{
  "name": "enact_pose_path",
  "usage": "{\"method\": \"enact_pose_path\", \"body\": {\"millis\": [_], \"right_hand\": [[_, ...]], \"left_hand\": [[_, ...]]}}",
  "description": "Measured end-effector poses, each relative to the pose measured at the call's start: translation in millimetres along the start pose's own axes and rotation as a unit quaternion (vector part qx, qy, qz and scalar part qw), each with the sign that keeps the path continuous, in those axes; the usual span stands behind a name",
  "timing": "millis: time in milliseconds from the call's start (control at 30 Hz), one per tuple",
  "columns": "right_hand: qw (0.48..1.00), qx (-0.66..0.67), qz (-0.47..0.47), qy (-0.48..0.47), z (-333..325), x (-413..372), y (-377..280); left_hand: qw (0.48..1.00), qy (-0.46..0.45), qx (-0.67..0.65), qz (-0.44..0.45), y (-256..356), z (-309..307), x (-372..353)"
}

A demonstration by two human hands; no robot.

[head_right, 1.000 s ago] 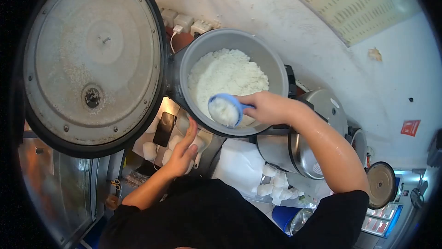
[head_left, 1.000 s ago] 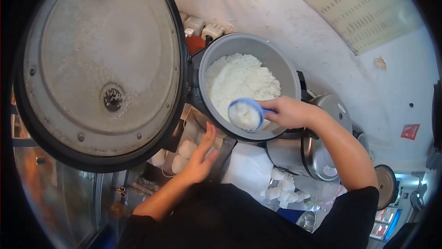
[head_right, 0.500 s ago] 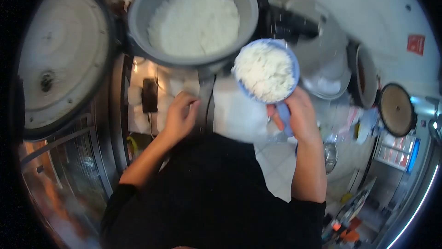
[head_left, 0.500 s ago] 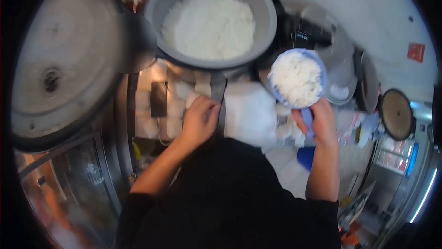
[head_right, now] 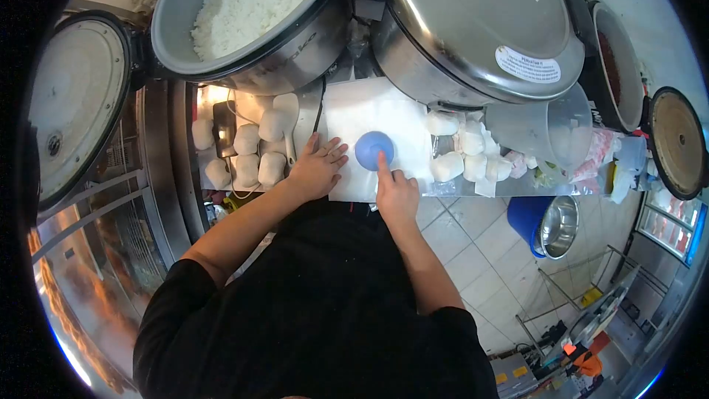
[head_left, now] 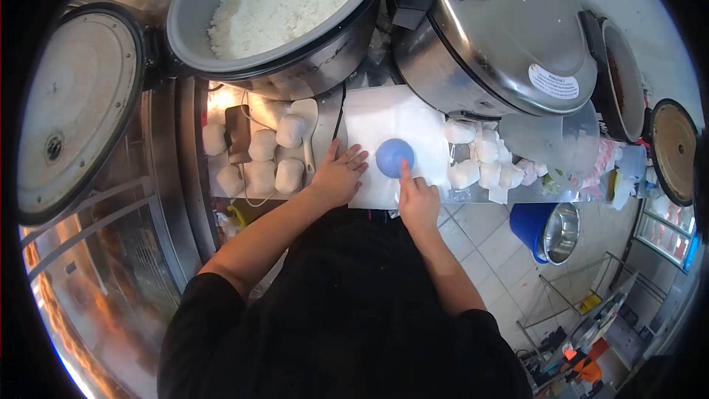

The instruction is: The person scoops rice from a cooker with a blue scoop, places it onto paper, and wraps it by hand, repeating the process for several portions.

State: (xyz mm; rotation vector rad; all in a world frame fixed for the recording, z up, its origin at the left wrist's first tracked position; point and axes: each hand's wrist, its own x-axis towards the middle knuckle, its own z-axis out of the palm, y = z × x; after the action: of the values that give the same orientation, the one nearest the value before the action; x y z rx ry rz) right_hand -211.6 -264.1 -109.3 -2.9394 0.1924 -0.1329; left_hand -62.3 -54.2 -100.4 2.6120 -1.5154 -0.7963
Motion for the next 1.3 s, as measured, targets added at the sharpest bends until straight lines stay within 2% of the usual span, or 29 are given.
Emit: {"method": "enact_pose_path", "body": {"millis": [67,133,167,200,233,267,300,333,367,467,500,533,600,633,667,700,767,867,1000,1100,1167,1200,1267,1300], "right_hand": [[0.984,0.158,0.051,0.06,-42,14,2],[0.952,0.176,0.047,0.246,-102,35,13],[0.922,0.148,0.011,0.358,-125,54,34],[0.867,0.219,0.06,0.443,-170,85,34],[0.824,0.312,0.064,0.47,-225,123,29],[0.831,0.313,0.079,0.454,-267,154,29],[0.865,0.202,0.012,0.46,-280,187,58],[0.937,0.057,0.071,0.338,-295,213,72],[0.968,-0.09,0.124,0.199,-303,228,80],[0.972,-0.098,0.085,0.195,-294,233,79],[0.927,-0.26,0.037,0.268,-286,233,98],[0.929,-0.261,0.033,0.261,-273,216,94],[0.919,-0.026,-0.084,0.384,-230,144,79],[0.932,0.112,-0.233,0.255,-198,107,83],[0.942,0.193,-0.265,0.075,-171,81,68],[0.958,0.211,-0.186,-0.057,-134,52,60],[0.979,0.123,-0.132,-0.099,-95,9,64],[0.97,0.098,-0.166,-0.147,-57,-24,99],[0.96,0.137,-0.213,-0.122,-33,-30,128],[0.944,0.228,-0.224,-0.083,-42,-15,126],[0.935,0.312,-0.16,-0.055,-44,-7,122],[0.933,0.315,-0.163,-0.053,-41,-5,121],[0.918,0.392,-0.054,-0.038,-34,-3,121],[0.916,0.395,-0.054,-0.038,-32,-1,124]], "left_hand": [[1.0,0.001,0.014,-0.003,6,-6,-2],[0.992,0.12,0.046,-0.001,17,-15,-8],[0.992,0.114,0.045,-0.002,22,-17,-10],[0.995,0.095,-0.017,0.03,28,-17,-13],[0.992,0.076,-0.078,0.062,33,-16,-13],[0.992,0.068,-0.077,0.067,37,-8,-12],[0.989,0.087,-0.081,0.09,40,5,-9],[0.984,0.106,-0.085,0.112,42,14,-8],[0.984,0.099,-0.089,0.116,40,18,-6],[0.982,0.122,-0.072,0.128,34,28,-1],[0.98,0.129,-0.079,0.13,31,29,-2],[0.978,0.135,-0.086,0.132,29,25,-4],[0.977,0.133,-0.095,0.135,31,20,-8],[0.976,0.131,-0.091,0.152,29,23,-9],[0.973,0.13,-0.085,0.169,29,25,-10],[0.973,0.132,-0.088,0.166,30,26,-11],[0.971,0.15,-0.133,0.129,33,26,-14],[0.973,0.133,-0.157,0.106,43,14,-21],[0.972,0.15,-0.161,0.081,62,9,-21],[0.967,0.173,-0.179,0.048,82,4,-16],[0.955,0.244,-0.165,0.017,96,-1,-9],[0.956,0.244,-0.162,0.014,98,-2,-5],[0.955,0.265,-0.131,-0.022,96,-1,2],[0.956,0.262,-0.129,-0.023,91,4,2]]}}
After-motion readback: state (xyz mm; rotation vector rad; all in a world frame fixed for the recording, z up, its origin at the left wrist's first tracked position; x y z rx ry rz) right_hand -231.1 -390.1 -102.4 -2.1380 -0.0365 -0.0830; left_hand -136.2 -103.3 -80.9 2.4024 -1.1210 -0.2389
